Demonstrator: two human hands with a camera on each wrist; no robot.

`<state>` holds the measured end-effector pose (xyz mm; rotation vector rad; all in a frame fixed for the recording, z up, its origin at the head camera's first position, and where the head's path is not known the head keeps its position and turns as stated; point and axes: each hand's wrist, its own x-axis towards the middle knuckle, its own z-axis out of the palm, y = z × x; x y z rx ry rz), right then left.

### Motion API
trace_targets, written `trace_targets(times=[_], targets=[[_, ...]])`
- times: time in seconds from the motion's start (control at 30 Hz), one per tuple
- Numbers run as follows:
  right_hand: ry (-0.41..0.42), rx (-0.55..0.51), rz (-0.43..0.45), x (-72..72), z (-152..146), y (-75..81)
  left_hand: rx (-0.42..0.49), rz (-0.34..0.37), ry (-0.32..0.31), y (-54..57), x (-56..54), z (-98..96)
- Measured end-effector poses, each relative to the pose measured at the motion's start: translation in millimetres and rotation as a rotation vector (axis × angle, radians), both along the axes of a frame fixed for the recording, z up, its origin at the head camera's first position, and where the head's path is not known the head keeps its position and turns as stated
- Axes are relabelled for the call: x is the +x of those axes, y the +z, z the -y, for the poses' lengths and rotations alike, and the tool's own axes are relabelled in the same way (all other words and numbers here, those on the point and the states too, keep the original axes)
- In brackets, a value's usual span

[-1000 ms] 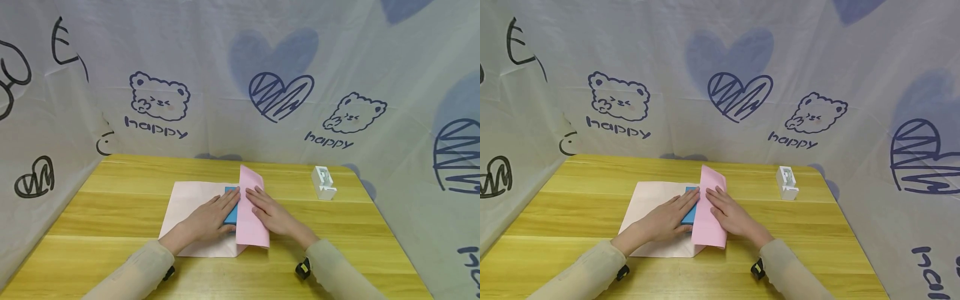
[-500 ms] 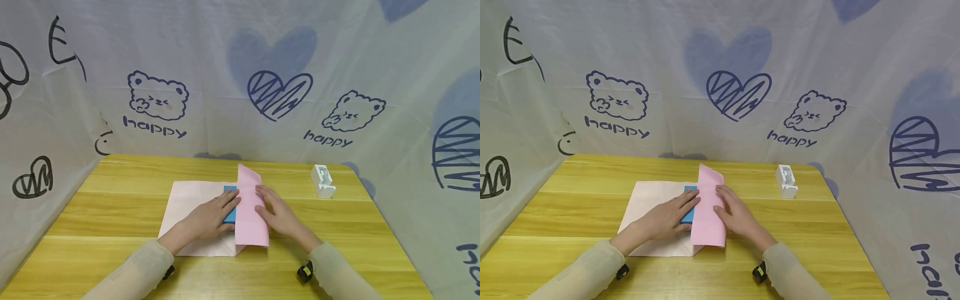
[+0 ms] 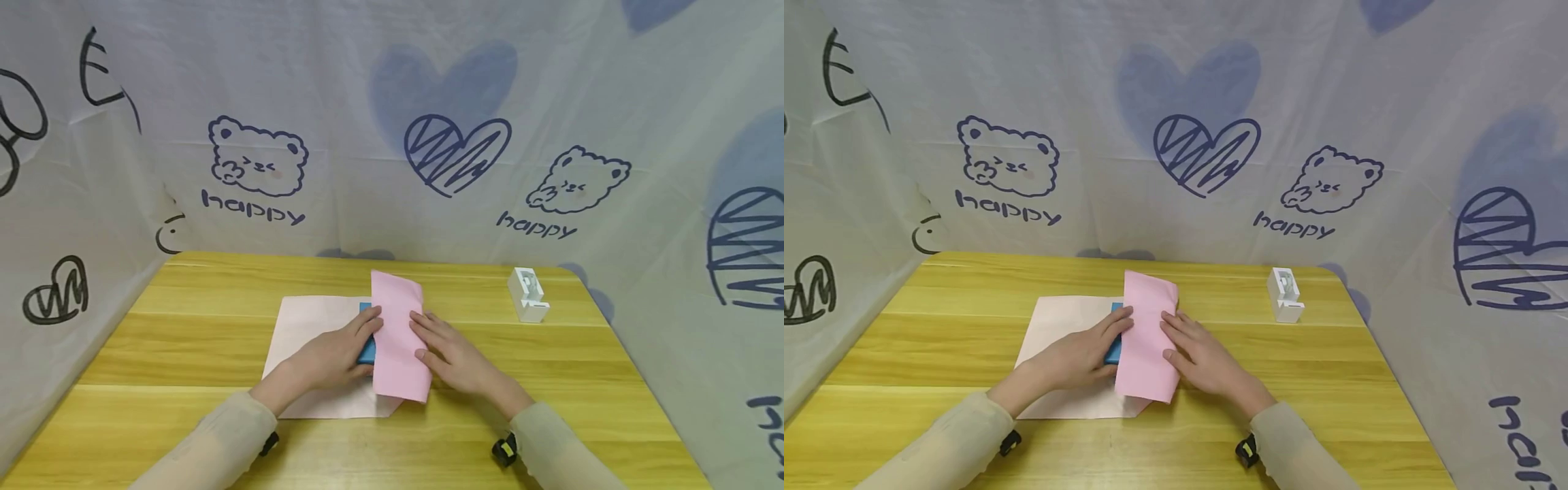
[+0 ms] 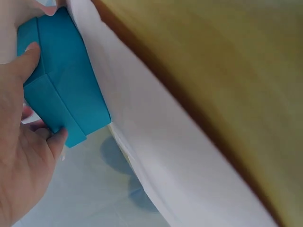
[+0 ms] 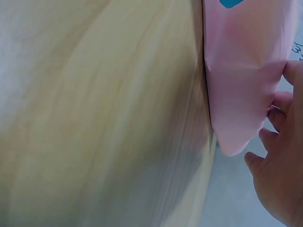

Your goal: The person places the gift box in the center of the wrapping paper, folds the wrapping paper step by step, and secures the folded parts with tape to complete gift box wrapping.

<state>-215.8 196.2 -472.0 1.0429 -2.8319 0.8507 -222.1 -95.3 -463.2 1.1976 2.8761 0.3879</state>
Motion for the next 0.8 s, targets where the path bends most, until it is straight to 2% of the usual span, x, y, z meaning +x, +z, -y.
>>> trace_targets(times=[0.2,0.33,0.4,0.53,0.63,0.7,0.8], targets=[[0.0,0.017,0.02,2.8,2,0.9,-0.039,-0.125,-0.052,-5.3,-0.5,0.7],[0.001,0.038,0.036,5.3,3,1.8,-0.078,-0.148,-0.057,-6.4,1.2,0.1],[0.002,0.048,0.036,5.7,3,1.1,-0.089,-0.135,-0.063,-6.1,1.2,0.6],[0.002,0.062,0.031,5.3,3,-0.3,-0.077,-0.013,-0.071,-1.9,-1.4,3.8],[0.001,0.067,0.025,4.4,4,-1.0,-0.028,0.069,-0.056,3.4,-5.3,5.2],[0.001,0.068,0.028,4.5,4,-1.0,0.014,0.062,-0.036,5.5,-8.5,3.6],[0.002,0.066,0.038,4.9,4,-1.0,0.059,0.001,-0.008,7.1,-13.1,-2.7]])
